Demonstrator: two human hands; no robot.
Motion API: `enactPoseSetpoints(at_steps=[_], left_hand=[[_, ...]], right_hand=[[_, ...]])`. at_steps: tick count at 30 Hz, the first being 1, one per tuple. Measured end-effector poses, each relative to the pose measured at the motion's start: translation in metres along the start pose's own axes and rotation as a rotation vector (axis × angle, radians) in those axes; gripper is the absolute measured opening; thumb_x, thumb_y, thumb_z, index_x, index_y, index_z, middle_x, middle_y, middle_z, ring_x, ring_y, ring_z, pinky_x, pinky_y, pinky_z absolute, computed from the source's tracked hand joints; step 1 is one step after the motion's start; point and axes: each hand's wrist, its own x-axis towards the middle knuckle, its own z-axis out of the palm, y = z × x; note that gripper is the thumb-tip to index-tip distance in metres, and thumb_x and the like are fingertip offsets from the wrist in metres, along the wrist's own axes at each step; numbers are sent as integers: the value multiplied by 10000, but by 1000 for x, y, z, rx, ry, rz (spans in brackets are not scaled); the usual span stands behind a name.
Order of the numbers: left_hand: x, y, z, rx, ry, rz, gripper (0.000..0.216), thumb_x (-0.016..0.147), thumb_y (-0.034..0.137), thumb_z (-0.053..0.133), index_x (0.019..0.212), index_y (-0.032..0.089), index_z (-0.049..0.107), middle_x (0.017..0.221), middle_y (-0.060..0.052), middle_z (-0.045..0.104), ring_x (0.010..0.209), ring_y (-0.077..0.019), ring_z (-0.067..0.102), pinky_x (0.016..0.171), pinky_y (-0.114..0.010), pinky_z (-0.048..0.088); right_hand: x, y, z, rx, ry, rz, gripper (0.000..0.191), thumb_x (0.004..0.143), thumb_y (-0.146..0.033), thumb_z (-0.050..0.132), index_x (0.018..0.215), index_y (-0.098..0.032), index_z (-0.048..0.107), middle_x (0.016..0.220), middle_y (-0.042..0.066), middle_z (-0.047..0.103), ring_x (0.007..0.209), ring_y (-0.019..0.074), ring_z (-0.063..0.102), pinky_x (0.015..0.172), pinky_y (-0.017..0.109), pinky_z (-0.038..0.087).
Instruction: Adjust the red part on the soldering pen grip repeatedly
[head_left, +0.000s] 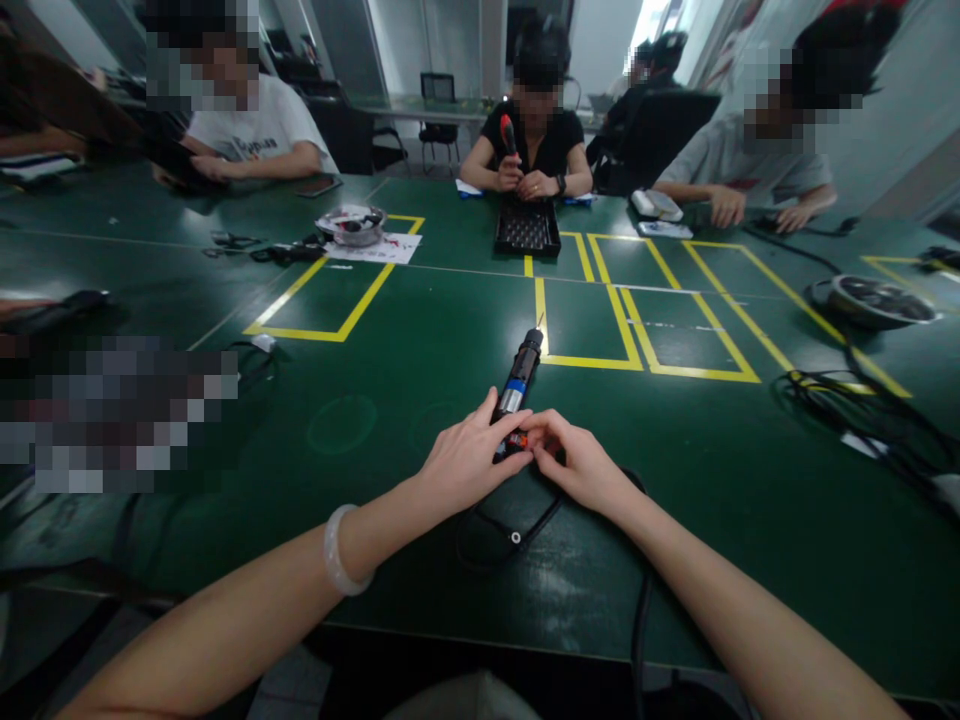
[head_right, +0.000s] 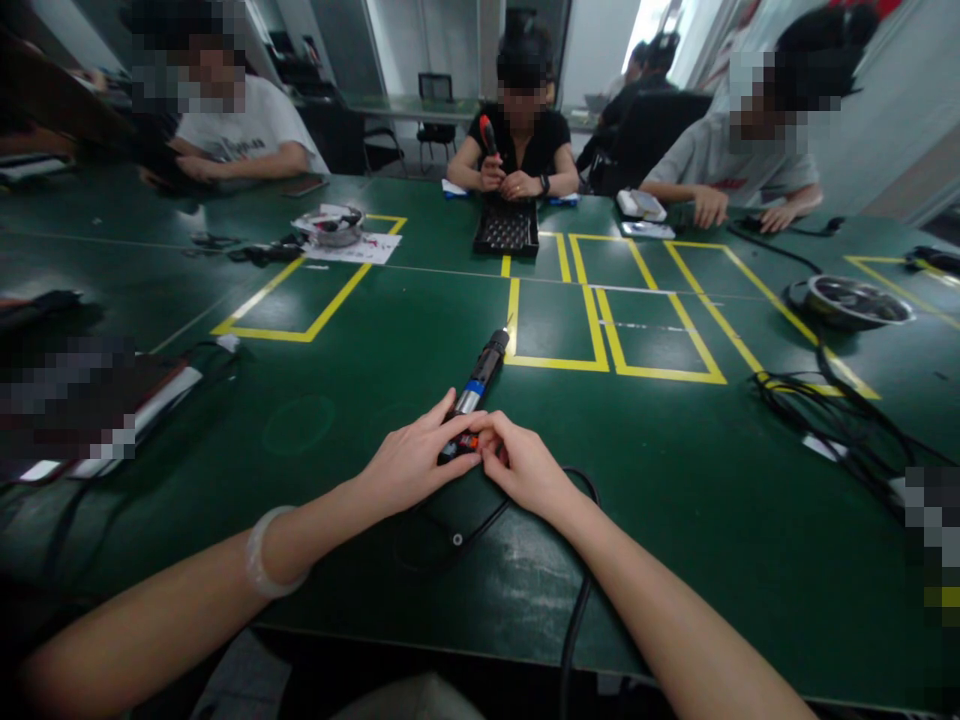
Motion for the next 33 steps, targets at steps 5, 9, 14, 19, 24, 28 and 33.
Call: enactPoseSetpoints(at_steps=[5, 9, 14, 19, 24, 28, 33], left_hand=[[8, -1, 1, 61, 71, 37, 425, 925, 554, 469, 1267, 326, 580, 1545, -114, 336, 1219, -325, 536, 965, -473, 458], [12, -2, 1, 58, 82, 65, 386, 919, 515, 500, 1222, 299, 604, 1489, -126, 401, 1189, -311, 530, 952, -455, 457], [12, -7, 1, 44, 90, 90, 350, 899, 448, 556, 1204, 284, 611, 1502, -116, 373, 1234, -313, 491, 991, -466, 431], [11, -18, 1, 33, 85, 97, 351, 896, 450, 564, 1199, 276, 604, 1511, -127, 363, 1263, -315, 468, 1010, -470, 414], [11, -40, -7, 57, 92, 31, 386, 898, 475, 546, 1222, 272, 603, 1511, -135, 357, 1268, -328, 457, 1005, -480, 409], [12, -72, -18, 87, 83, -47, 433, 907, 517, 505, 1244, 262, 596, 1499, -135, 376, 1327, -336, 398, 1042, -493, 365], [16, -128, -34, 140, 102, -150, 457, 903, 537, 485, 1260, 268, 584, 1434, -111, 462, 1306, -325, 413, 1059, -482, 334]], right_hand=[[0, 1, -1, 20, 7, 11, 249, 871, -91, 476, 1088, -202, 526, 955, 47, 669, 849, 166, 652, 747, 295, 519], [0, 1, -3, 1, 4, -4, 245, 871, -87, 478, 1080, -204, 531, 940, 44, 662, 839, 163, 642, 743, 290, 509], [-1, 3, -10, -2, 31, 0, 242, 887, -106, 475, 1102, -204, 524, 911, 34, 647, 828, 157, 635, 730, 284, 505], [-1, 5, -16, -17, 67, 15, 185, 899, -139, 489, 1055, -208, 559, 888, 34, 660, 819, 165, 641, 726, 291, 505], [-1, 6, -21, -69, 143, 51, 145, 907, -168, 509, 1016, -201, 598, 890, 41, 684, 815, 177, 649, 738, 308, 498], [0, 7, -23, -79, 161, 56, 131, 922, -195, 500, 998, -202, 607, 910, 50, 694, 842, 189, 657, 757, 322, 501], [0, 9, -21, -100, 152, 42, 135, 912, -191, 514, 1003, -201, 614, 942, 58, 693, 854, 195, 650, 768, 330, 503]])
